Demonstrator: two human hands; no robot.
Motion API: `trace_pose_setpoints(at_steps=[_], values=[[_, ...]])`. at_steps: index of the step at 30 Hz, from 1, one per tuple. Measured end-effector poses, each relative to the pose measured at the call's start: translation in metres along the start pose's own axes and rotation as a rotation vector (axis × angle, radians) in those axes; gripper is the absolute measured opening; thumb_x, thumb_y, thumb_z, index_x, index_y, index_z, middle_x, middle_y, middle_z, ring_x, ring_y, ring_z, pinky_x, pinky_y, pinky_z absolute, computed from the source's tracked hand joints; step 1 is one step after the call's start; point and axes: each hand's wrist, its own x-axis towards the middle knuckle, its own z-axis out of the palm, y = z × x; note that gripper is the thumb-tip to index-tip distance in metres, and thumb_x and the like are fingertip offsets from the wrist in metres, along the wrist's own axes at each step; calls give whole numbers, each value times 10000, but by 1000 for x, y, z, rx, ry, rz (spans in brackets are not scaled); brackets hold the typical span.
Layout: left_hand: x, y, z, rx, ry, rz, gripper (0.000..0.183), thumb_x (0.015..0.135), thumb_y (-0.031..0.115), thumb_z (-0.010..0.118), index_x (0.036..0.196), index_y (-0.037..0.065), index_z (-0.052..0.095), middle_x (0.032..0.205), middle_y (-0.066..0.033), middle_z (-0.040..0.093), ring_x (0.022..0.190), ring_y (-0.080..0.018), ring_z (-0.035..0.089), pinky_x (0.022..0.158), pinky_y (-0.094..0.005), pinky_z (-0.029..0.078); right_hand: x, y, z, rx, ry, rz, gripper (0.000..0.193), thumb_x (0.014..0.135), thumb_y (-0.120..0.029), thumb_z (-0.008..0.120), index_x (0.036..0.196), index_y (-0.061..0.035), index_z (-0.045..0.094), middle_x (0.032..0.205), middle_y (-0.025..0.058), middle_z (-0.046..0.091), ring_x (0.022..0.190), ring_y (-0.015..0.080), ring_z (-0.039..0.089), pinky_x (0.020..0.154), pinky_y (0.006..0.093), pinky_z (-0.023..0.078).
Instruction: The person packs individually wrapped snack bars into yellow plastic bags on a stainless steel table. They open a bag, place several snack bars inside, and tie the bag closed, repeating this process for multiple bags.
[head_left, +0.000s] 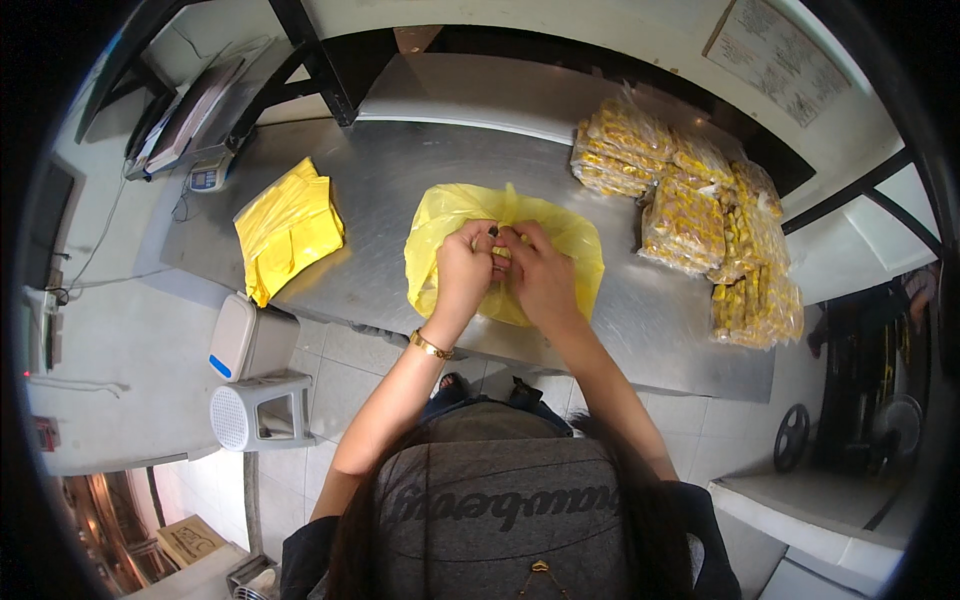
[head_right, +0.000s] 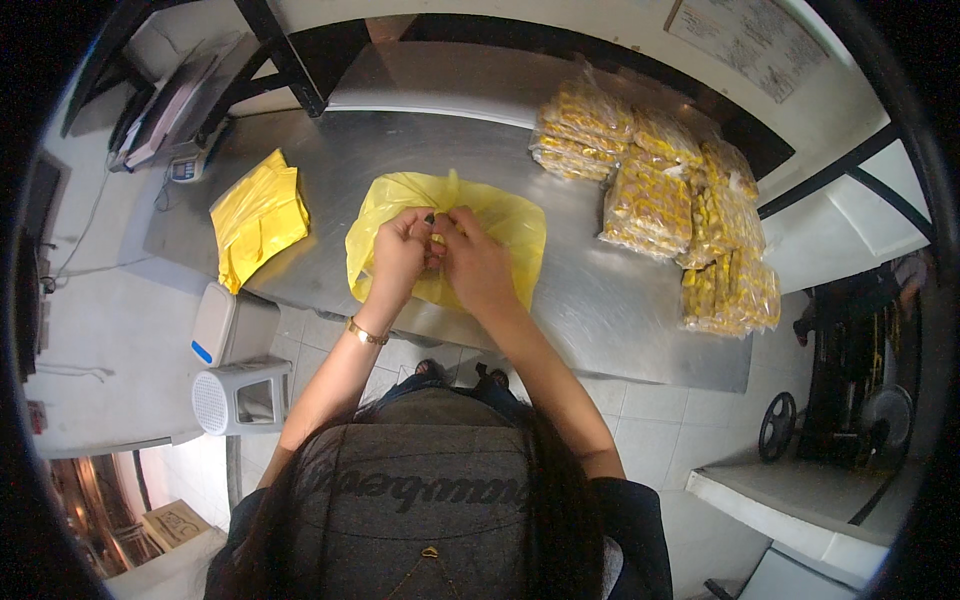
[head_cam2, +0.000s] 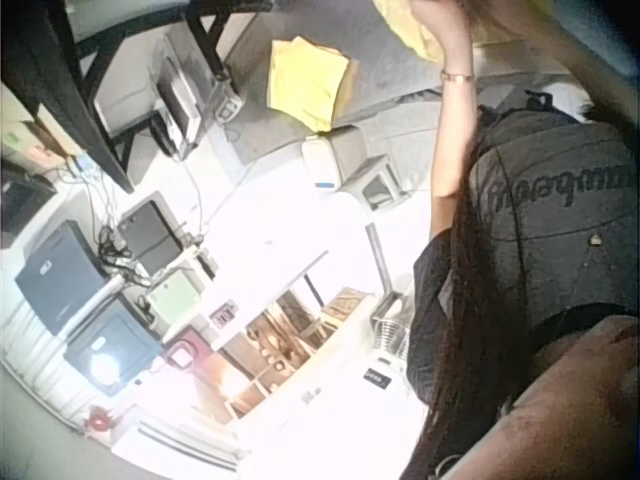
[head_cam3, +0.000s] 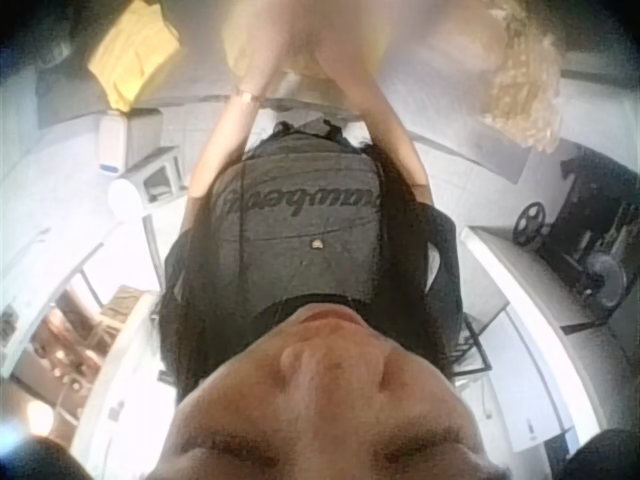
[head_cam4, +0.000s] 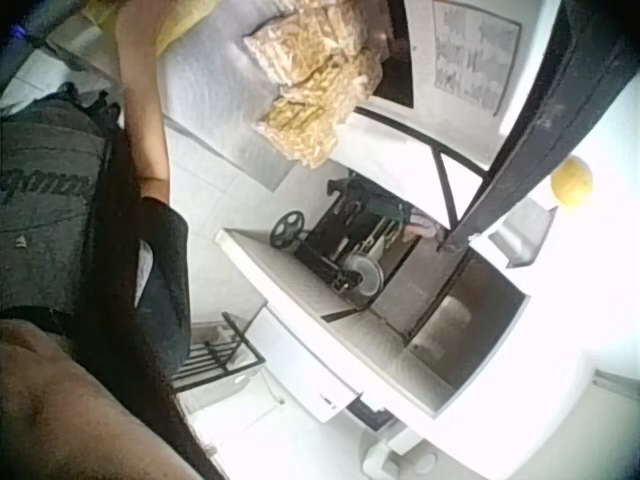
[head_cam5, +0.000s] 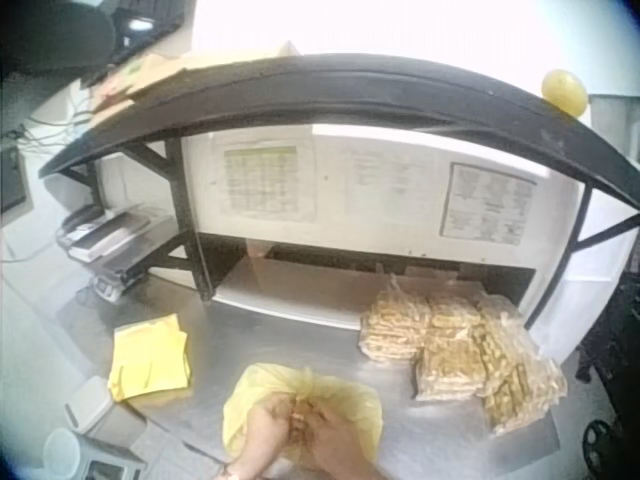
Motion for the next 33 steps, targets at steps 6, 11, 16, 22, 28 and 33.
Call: trace_pose_setpoints(at_steps=[6, 11, 16, 22, 28, 33], values=[[-6, 6, -2, 372, 3, 192, 158, 861, 49, 595, 986, -15, 669, 837, -81, 631, 595, -141, 595, 510, -256, 471, 13, 11, -9, 16, -82, -64, 271, 738, -31, 570, 1003, -53, 621, 969, 78, 574, 754, 273, 632, 618, 370, 531], [-4, -12, -1, 498, 149, 534, 148, 791, 23, 661, 935, -1, 688, 805, -113, 603, 685, -223, 589, 625, -314, 458, 16, 14, -7, 34, -34, -81, 181, 759, -16, 602, 933, -40, 644, 918, 74, 598, 726, 268, 635, 608, 356, 528], [-10, -5, -1, 467, 122, 544, 150, 791, 0, 637, 933, -14, 683, 830, -129, 618, 758, -245, 597, 680, -333, 460, 14, 12, -10, 44, -77, -64, 204, 761, -20, 580, 960, -30, 625, 973, 98, 580, 761, 289, 632, 640, 377, 532], [-14, 6, -3, 464, 78, 496, 136, 785, -9, 604, 895, -33, 681, 804, -173, 653, 708, -294, 631, 662, -352, 492, 12, 13, -4, 345, 42, 137, 160, 743, -16, 633, 902, -2, 626, 886, 111, 593, 746, 260, 633, 630, 337, 520], [-9, 1, -7, 308, 54, 350, 136, 805, 57, 649, 912, -20, 681, 740, -103, 671, 623, -146, 622, 575, -280, 482, 9, 28, 5, 723, -1, 328, 181, 726, 25, 627, 906, 24, 612, 869, 113, 593, 756, 213, 629, 675, 301, 504], [-13, 3, -5, 426, 63, 387, 127, 777, 62, 678, 876, -16, 665, 715, -85, 655, 561, -131, 586, 533, -277, 451, 14, 32, -6, 576, -50, 174, 187, 745, 34, 597, 931, 38, 572, 932, 131, 581, 756, 265, 618, 688, 332, 503]])
